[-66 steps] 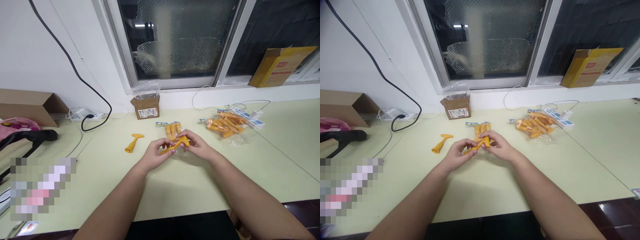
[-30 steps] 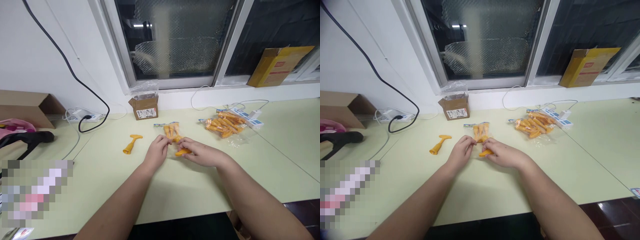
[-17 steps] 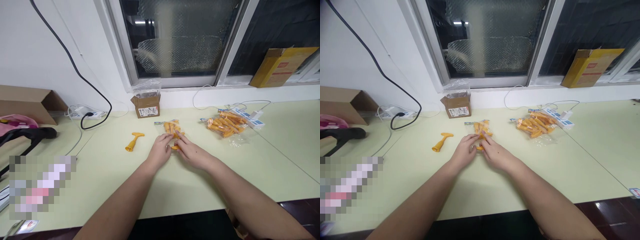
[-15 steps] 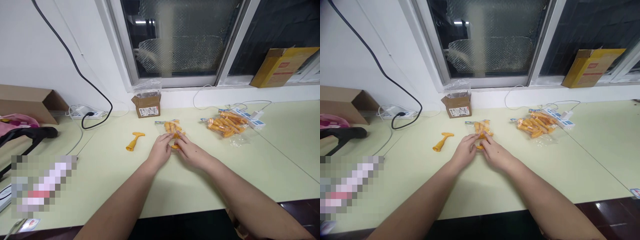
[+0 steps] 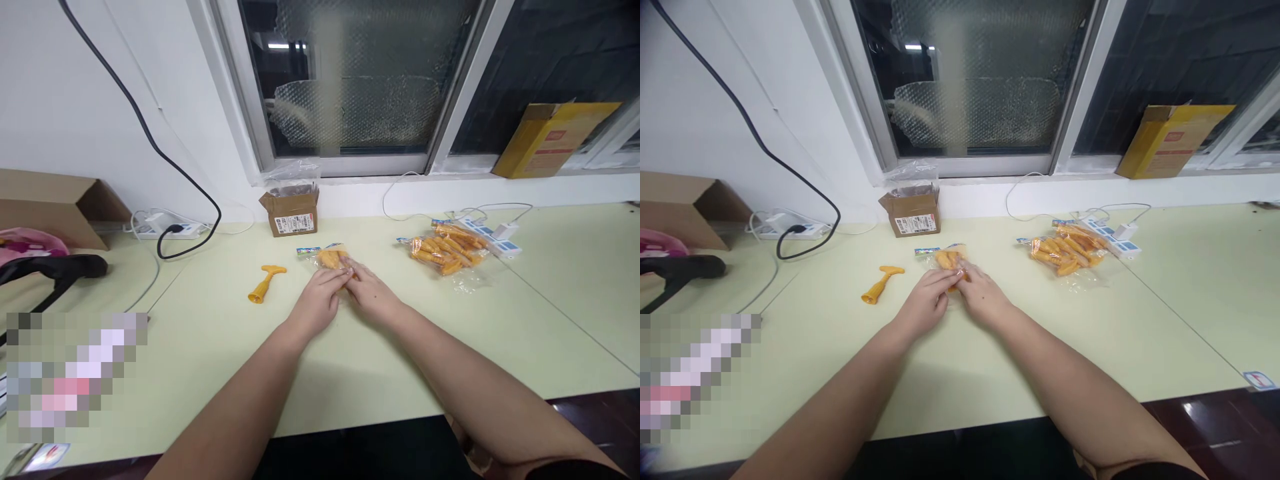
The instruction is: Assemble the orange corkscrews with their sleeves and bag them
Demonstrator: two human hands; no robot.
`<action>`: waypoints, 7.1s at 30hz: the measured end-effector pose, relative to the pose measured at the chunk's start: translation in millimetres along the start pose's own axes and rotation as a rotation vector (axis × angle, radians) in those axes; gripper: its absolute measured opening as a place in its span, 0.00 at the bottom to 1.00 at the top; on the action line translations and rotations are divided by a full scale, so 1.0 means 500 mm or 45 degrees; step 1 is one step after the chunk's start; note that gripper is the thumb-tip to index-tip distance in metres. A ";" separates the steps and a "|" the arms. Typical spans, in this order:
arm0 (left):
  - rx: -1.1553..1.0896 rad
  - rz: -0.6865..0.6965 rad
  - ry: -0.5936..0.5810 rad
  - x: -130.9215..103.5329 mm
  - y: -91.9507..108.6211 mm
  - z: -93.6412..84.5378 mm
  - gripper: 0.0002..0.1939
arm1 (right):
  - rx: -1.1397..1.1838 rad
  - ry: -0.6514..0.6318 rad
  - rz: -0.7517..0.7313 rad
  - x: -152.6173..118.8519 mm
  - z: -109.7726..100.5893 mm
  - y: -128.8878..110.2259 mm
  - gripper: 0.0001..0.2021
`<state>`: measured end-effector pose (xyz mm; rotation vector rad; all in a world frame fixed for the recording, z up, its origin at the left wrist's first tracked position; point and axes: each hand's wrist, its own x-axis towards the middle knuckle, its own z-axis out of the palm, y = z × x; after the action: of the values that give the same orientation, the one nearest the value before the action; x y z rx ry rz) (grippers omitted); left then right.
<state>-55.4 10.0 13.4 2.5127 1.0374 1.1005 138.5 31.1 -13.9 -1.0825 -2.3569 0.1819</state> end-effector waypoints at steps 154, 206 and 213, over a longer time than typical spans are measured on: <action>-0.112 0.089 0.081 0.010 0.041 0.046 0.06 | -0.112 0.010 0.432 -0.088 -0.071 0.001 0.22; -0.653 -1.067 0.187 0.002 -0.161 -0.014 0.19 | 1.728 0.281 1.009 -0.037 -0.018 0.008 0.19; -0.521 -0.911 0.058 0.002 -0.148 0.007 0.19 | 1.597 0.521 1.057 -0.027 -0.017 0.018 0.22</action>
<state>-91.1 65.2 -21.0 1.6016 1.3910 1.0040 156.2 26.5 -15.1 -1.1190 -0.9071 1.3427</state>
